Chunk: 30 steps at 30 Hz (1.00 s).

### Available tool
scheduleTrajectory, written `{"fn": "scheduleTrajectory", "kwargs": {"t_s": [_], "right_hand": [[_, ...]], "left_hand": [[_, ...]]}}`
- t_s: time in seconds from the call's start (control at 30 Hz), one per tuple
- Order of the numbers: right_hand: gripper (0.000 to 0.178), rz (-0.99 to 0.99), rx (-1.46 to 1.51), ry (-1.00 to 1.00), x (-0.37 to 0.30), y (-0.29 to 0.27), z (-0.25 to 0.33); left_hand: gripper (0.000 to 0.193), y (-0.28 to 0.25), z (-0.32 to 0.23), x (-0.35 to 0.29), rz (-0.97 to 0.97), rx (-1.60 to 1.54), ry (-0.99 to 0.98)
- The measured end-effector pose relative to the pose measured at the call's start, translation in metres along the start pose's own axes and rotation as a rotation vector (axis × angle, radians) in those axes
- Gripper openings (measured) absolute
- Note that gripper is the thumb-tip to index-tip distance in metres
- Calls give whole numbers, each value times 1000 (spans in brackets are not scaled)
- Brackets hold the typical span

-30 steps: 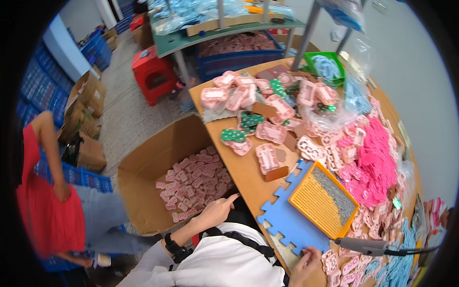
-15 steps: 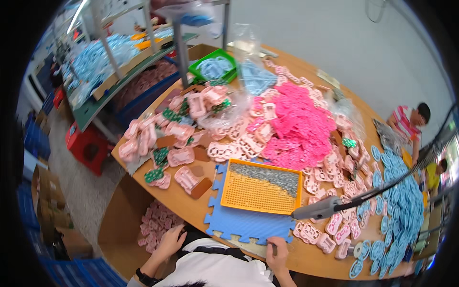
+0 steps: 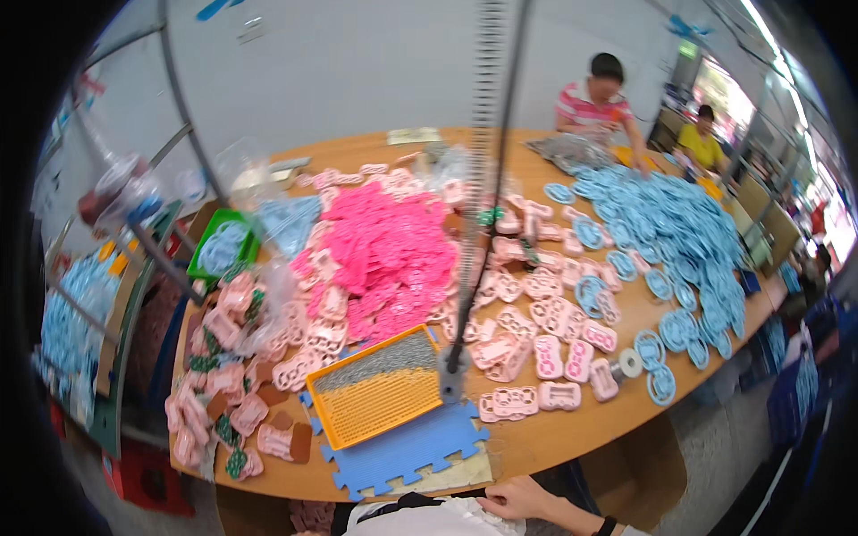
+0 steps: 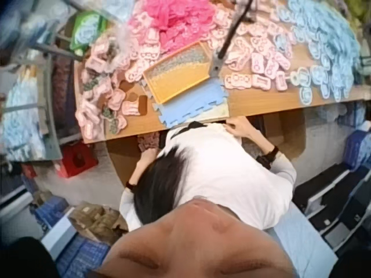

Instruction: Assemble electronic toy components using a power screwdriver.

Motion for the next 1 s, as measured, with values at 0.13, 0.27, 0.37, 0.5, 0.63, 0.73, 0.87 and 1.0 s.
{"fn": "scheduleTrajectory", "kwargs": {"t_s": [0.13,0.27,0.37,0.5,0.63,0.73,0.87,1.0], "right_hand": [[31,342,-281,269,-16,30,-28],[28,620,-318,360,-38,62,-52],[23,690,-246,373,-41,70,-52],[25,925,-213,321,-47,89,-59],[30,1178,21,475,-54,96,-35],[35,1352,57,422,-56,94,-15],[37,1404,125,362,-87,149,-44],[45,1340,28,327,-72,104,-10]], "left_hand": [[37,-32,-6,7,62,70,122],[36,-51,-1,16,112,104,211],[36,-68,0,18,153,106,249],[36,-94,-2,8,188,114,298],[36,-111,2,-3,232,89,314],[35,-120,7,-18,256,62,309],[35,-140,7,-39,279,48,311],[35,-164,-15,-36,302,63,360]]}}
Point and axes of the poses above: each hand's wrist, its own x-axis towards the middle knuckle, its own y-axis out of the palm, z = x × y, the point moved 4 cm from there along x, towards the middle knuckle, and after that the axes turned 6 degrees about -x, right-handed, at the moved point
